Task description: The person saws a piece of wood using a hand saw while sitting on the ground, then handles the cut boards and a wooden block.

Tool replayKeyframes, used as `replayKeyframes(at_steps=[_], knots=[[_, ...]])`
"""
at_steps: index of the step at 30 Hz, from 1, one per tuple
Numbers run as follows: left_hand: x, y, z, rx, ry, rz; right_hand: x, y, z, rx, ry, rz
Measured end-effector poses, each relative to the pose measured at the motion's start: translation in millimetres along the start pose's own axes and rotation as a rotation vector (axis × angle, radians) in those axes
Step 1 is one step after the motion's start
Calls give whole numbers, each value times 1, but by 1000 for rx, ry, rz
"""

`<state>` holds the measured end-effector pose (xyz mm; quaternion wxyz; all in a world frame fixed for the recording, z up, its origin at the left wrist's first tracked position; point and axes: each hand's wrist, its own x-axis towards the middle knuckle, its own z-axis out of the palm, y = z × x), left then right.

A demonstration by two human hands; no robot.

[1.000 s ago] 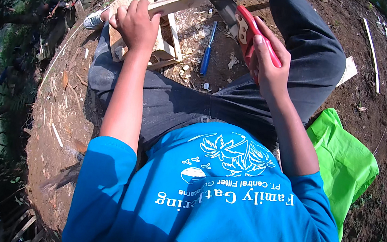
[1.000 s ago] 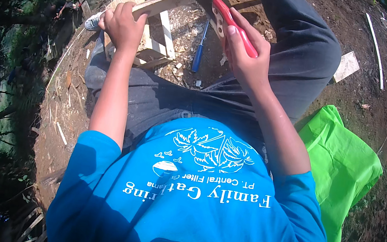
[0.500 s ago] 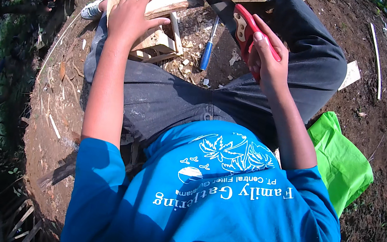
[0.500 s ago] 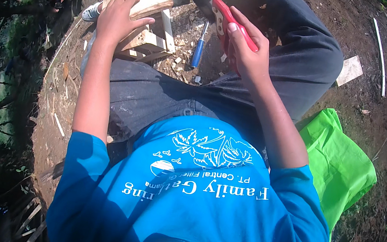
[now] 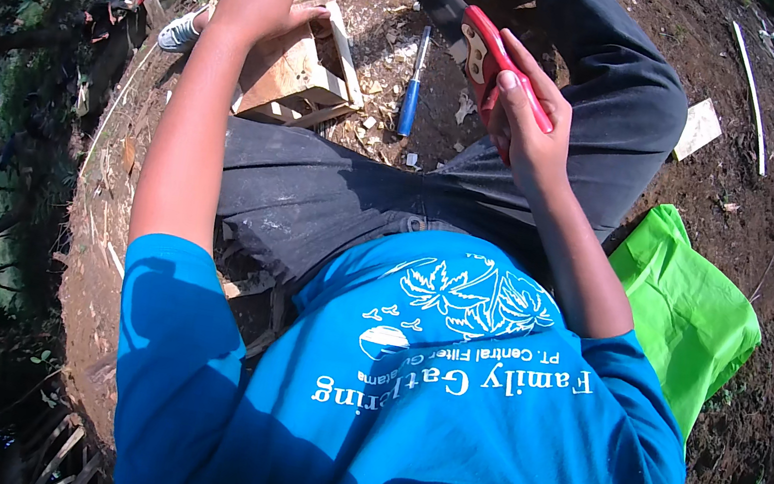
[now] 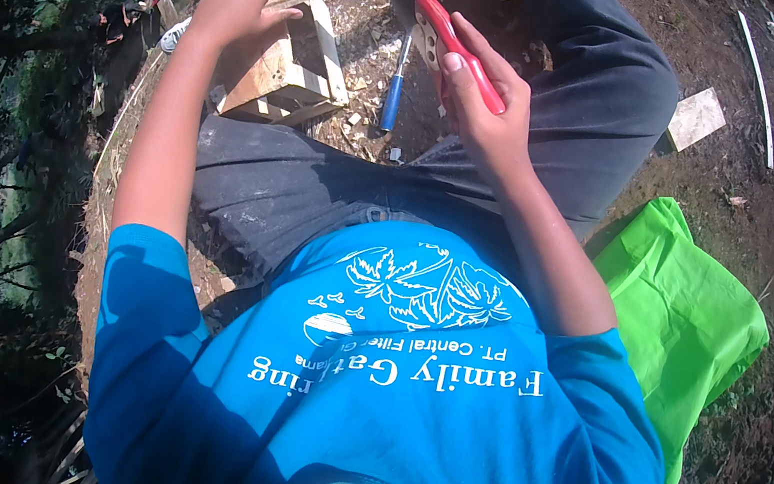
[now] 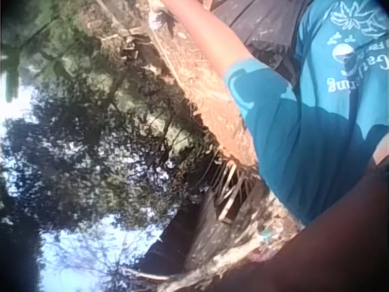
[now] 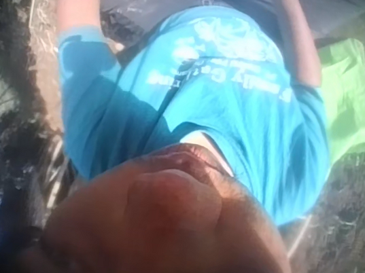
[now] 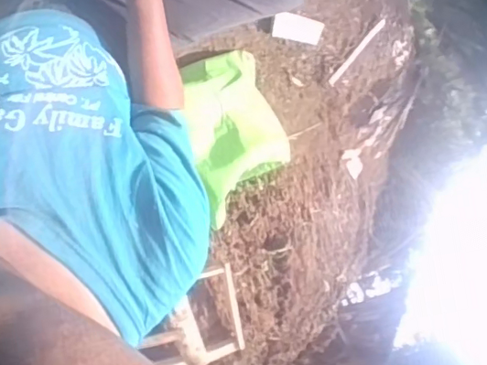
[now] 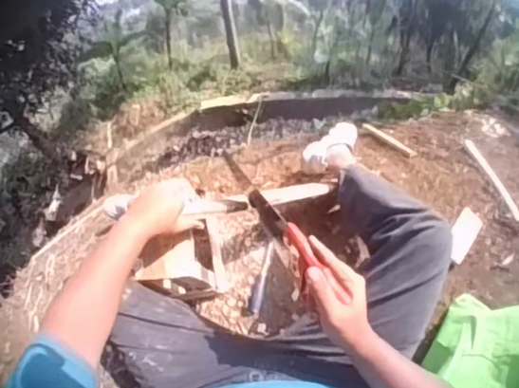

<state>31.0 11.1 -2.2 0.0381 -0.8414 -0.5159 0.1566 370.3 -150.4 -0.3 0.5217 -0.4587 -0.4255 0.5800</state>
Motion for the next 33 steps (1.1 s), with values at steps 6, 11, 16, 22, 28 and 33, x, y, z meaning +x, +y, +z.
replayKeyframes(at_steps=[6,11,16,22,28,33], knots=[[19,-27,-16,-201,-131,-42,19,-14,15,-35,-52,-40],[36,-46,-7,-100,-170,-37,36,-14,29,-80,-25,-87],[23,-21,2,-42,51,-201,55,2,43,-149,55,-180],[26,-29,5,-29,73,-207,33,-7,36,-187,57,-146],[17,-23,7,-14,126,-197,-34,-38,11,-103,26,16],[10,-11,11,-34,131,-202,36,-3,42,-57,107,-78]])
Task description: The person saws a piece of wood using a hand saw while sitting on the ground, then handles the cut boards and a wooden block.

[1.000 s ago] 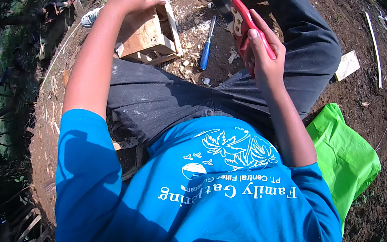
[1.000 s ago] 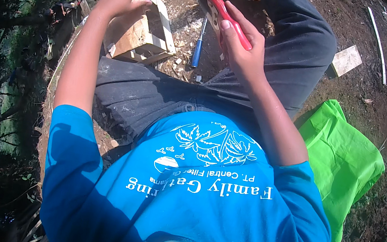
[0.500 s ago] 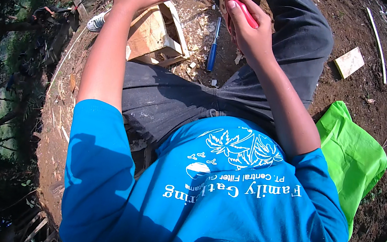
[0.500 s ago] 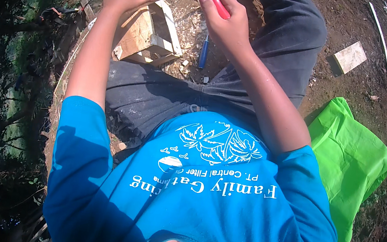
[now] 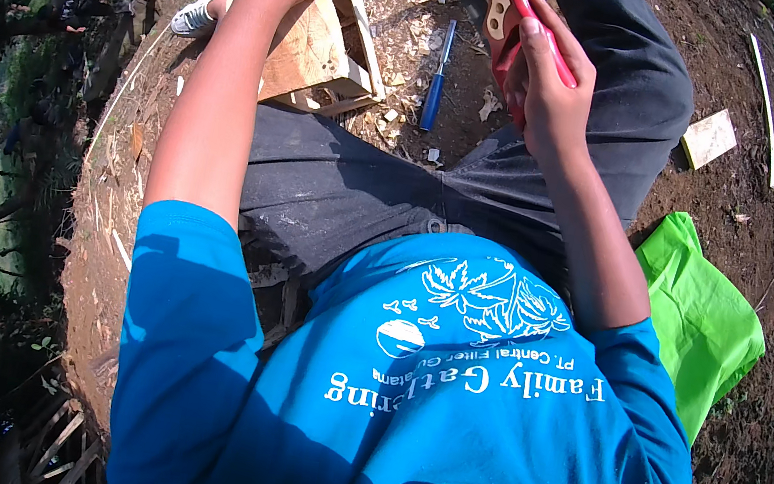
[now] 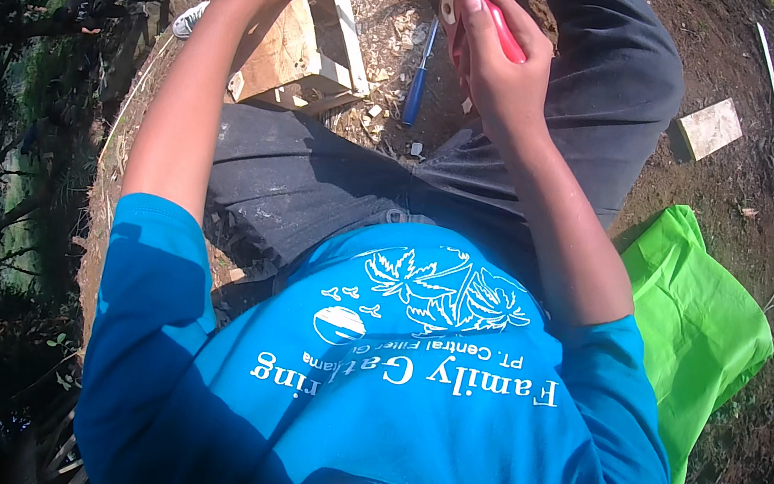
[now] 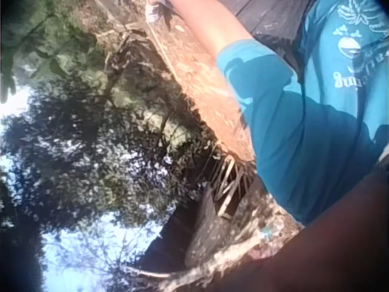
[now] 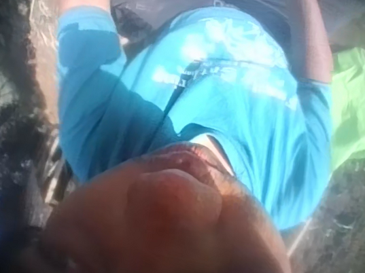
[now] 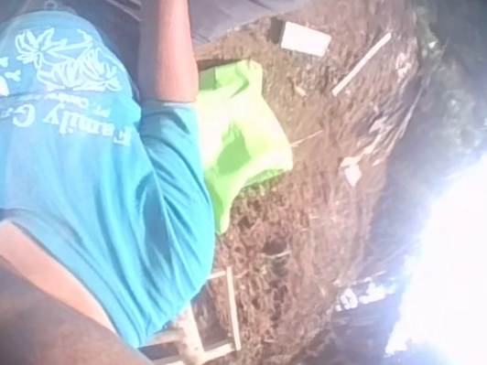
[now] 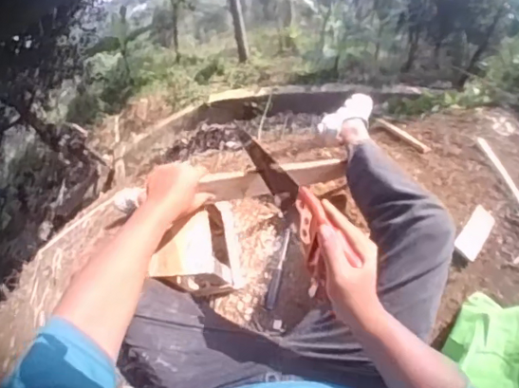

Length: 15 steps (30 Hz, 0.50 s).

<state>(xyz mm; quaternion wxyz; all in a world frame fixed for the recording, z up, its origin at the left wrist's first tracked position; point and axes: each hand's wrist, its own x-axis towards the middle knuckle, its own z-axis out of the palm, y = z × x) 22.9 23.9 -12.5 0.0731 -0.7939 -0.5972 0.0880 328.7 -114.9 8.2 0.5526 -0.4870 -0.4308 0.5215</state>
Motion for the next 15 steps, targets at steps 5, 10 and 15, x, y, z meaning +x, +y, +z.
replayKeyframes(at_steps=[5,10,15], knots=[[12,-1,-8,-12,25,4,92,29,44,239,18,25],[3,-8,-14,-63,40,-12,14,7,8,80,-51,32],[-2,1,-24,-165,77,-28,-42,-18,-27,37,-7,103]])
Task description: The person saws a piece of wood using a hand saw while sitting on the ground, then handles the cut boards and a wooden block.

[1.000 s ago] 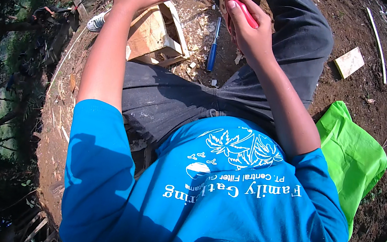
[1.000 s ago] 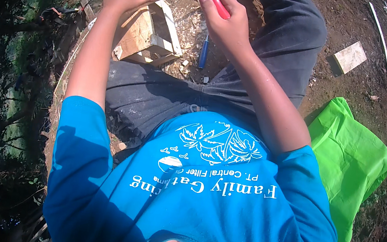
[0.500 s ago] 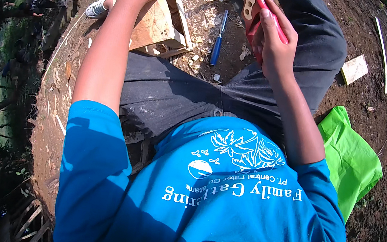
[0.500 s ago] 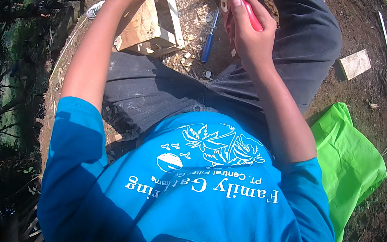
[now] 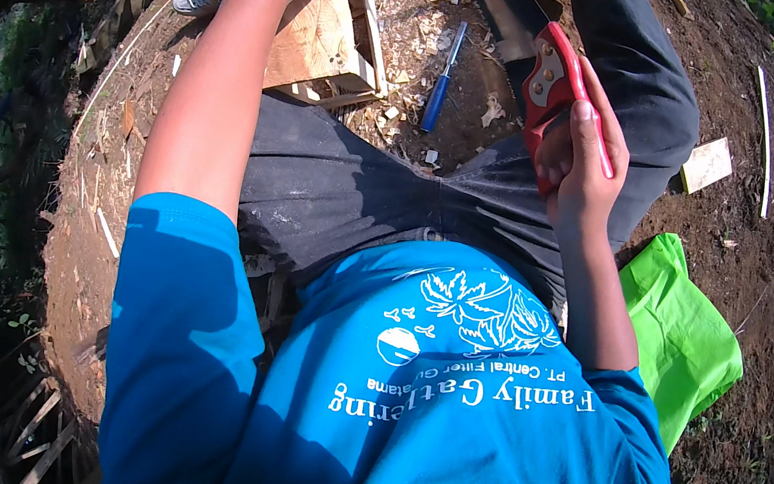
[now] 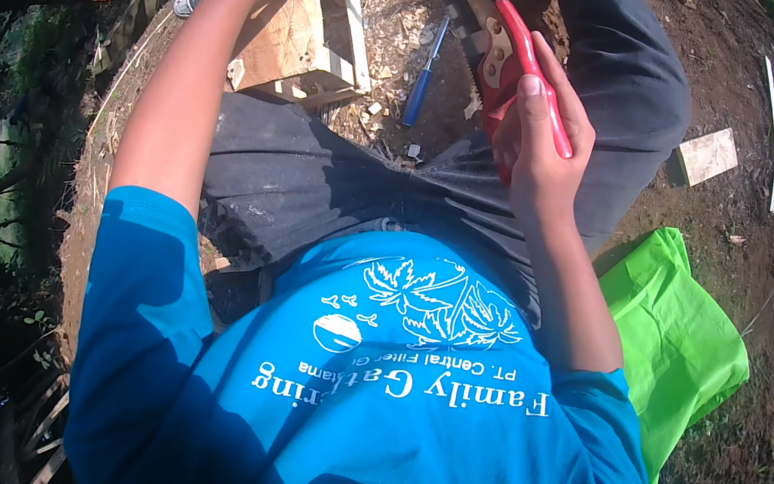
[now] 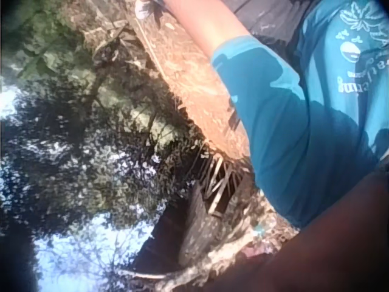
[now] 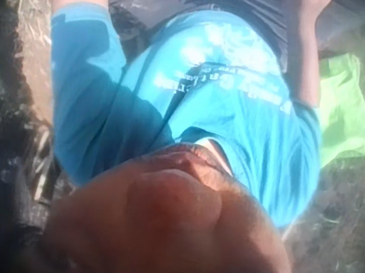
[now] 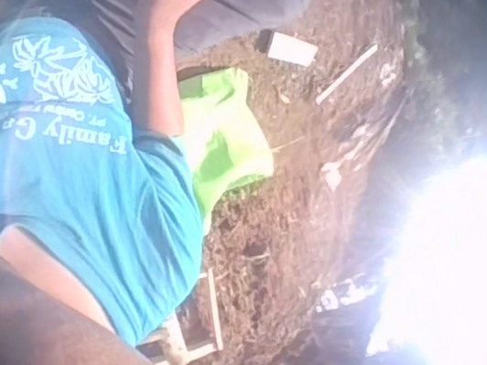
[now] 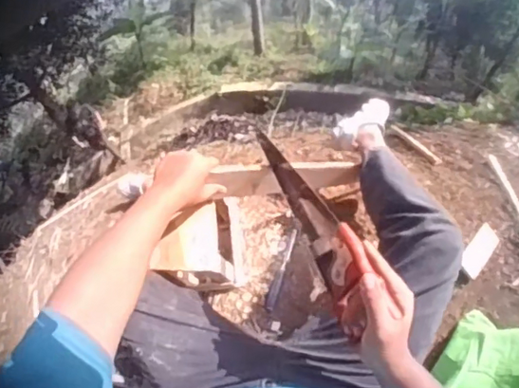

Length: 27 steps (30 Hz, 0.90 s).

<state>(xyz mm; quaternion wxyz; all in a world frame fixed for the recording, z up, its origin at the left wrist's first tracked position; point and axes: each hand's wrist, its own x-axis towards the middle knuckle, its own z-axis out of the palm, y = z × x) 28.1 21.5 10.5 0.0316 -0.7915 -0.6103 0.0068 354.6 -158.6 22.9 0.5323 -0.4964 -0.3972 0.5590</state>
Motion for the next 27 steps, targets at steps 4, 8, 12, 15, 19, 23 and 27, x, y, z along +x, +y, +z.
replayKeyframes(at_steps=[4,8,12,15,19,23,27], knots=[[2,3,-3,-4,33,-4,79,33,51,119,-1,-94],[9,12,-21,50,-31,-45,159,49,78,241,-44,-97],[12,-4,-11,12,-68,-20,132,30,81,228,-68,-162],[16,-7,-1,-4,-17,58,89,32,60,113,-35,-197],[3,-12,-2,0,-33,-10,10,2,8,-63,-44,-27],[-9,-11,-7,-49,9,13,37,20,12,104,-71,-12],[9,4,12,82,-47,-35,149,43,82,199,38,-46]])
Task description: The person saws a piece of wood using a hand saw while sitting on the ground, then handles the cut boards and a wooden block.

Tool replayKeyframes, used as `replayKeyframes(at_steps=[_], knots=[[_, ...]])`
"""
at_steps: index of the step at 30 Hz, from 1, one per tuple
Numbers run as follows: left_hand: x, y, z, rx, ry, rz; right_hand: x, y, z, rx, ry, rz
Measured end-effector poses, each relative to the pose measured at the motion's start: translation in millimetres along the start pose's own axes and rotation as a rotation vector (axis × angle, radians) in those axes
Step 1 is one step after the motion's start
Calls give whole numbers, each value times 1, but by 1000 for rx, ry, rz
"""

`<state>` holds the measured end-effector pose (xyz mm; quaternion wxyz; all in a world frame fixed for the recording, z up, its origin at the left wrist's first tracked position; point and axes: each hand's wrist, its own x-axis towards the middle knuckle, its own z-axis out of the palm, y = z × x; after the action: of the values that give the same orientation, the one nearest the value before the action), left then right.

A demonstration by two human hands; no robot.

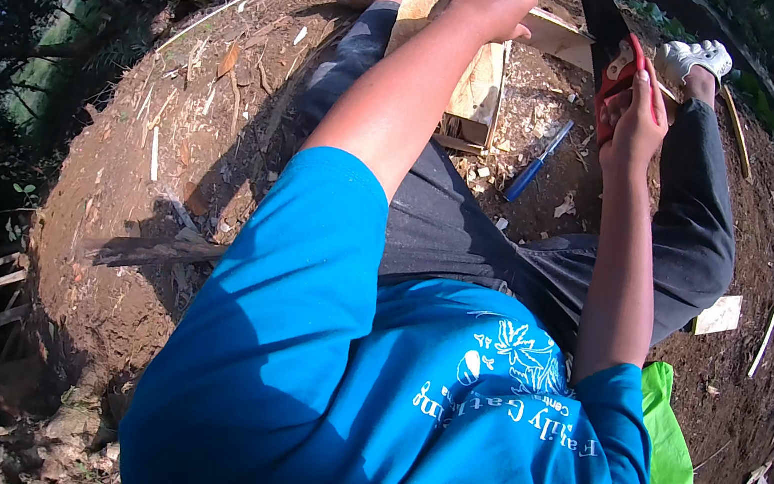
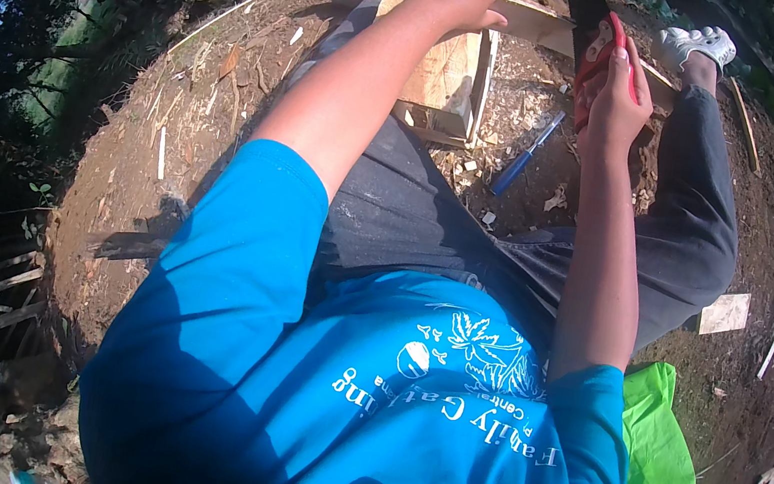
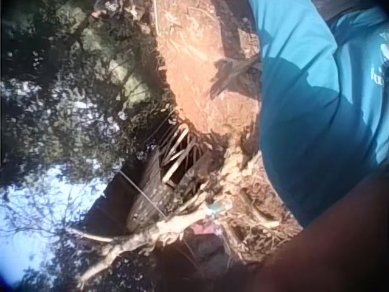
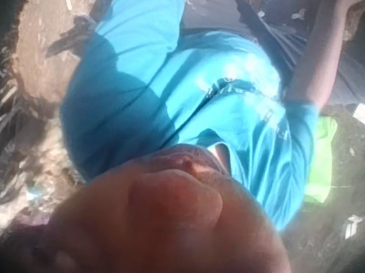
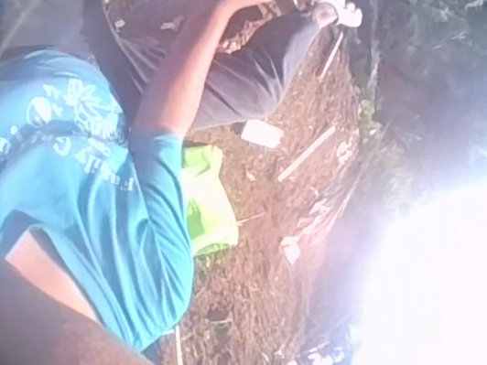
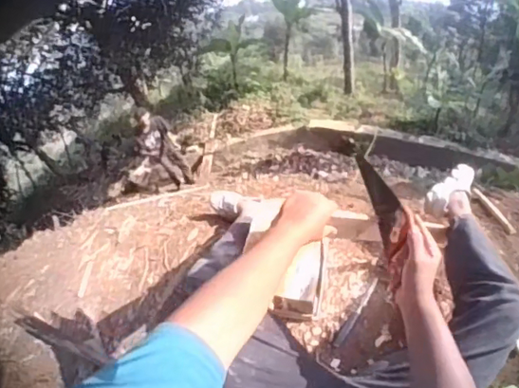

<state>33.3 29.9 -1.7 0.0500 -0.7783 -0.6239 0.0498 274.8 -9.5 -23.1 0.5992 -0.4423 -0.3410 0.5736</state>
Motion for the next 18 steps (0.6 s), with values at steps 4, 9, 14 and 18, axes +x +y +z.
replayKeyframes(at_steps=[4,9,14,18], knots=[[-6,-15,-3,-24,-29,7,22,17,-7,-46,-89,37],[-18,-8,-4,-8,-19,62,-25,20,-12,-39,-64,-1],[-24,-4,6,-26,42,73,-35,24,-19,-54,-98,-50],[-18,7,7,22,38,46,-22,14,-15,-56,-9,3]])
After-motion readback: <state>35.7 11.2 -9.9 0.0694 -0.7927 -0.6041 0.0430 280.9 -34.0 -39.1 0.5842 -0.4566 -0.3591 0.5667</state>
